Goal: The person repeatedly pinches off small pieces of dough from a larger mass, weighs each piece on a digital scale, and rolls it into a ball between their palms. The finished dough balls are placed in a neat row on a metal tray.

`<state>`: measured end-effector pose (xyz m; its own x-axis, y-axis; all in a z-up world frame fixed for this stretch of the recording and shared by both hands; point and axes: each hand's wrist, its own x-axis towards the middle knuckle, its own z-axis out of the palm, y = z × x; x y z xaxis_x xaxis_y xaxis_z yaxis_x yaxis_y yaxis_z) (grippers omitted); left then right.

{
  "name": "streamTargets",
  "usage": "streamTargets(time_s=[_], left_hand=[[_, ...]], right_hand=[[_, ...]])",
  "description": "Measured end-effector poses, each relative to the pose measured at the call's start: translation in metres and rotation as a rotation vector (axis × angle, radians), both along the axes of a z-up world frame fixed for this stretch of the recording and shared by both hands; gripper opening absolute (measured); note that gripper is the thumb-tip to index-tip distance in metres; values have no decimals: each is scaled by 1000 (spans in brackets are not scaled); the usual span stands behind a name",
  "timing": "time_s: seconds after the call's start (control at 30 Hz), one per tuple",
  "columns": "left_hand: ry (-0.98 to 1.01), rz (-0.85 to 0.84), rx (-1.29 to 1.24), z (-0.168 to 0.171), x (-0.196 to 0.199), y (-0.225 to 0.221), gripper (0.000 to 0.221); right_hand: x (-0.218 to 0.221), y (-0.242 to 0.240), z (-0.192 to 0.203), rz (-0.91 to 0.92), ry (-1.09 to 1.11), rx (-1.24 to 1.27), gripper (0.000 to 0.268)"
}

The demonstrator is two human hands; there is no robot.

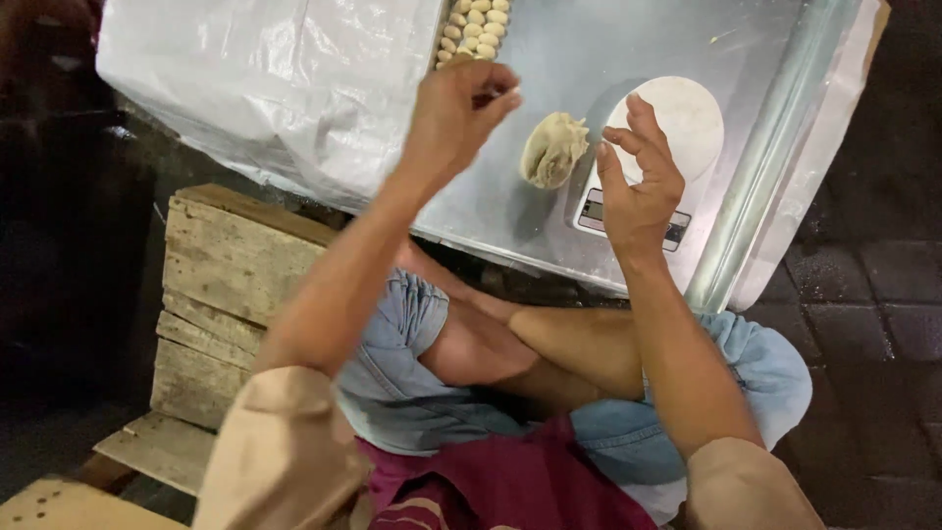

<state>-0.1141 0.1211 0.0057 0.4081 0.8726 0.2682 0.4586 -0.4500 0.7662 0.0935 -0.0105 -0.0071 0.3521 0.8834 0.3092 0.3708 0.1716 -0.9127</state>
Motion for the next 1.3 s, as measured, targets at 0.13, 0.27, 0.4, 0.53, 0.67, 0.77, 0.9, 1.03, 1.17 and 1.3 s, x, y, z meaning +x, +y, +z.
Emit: streamTargets(time_s=[0.13, 0.27, 0.4, 0.53, 0.67, 0.77, 0.9, 1.03, 1.17, 1.3], left_hand=[[308, -135, 85, -28, -55, -5, 13], [663, -269, 281, -87, -86, -5, 19], [900, -375, 331, -107, -89, -5, 20], [948, -331, 433, -115, -85, -7, 16], [983, -256, 411, -126, -88, -6, 15], [981, -210, 390, -128, -88, -6, 16], [1025, -188, 222, -125, -83, -5, 23], [980, -138, 161, -85, -73, -17, 29], [726, -25, -6, -28, -36, -48, 43], [513, 79, -233, -11, 24, -79, 81]], right_hand=[[-3, -1, 0, 21, 39, -30, 11], [-3, -1, -2, 44, 39, -66, 11], [-2, -2, -5, 66, 26, -60, 12], [-1, -1, -4, 62, 42, -79, 12], [0, 0, -5, 58, 54, -78, 10], [-1, 0, -1, 51, 62, -85, 10], [-1, 0, -1, 44, 52, -112, 10], [4, 0, -6, 57, 28, -83, 11], [15, 4, -20, 7, -149, -77, 16], [19, 6, -50, 73, -176, -166, 23]])
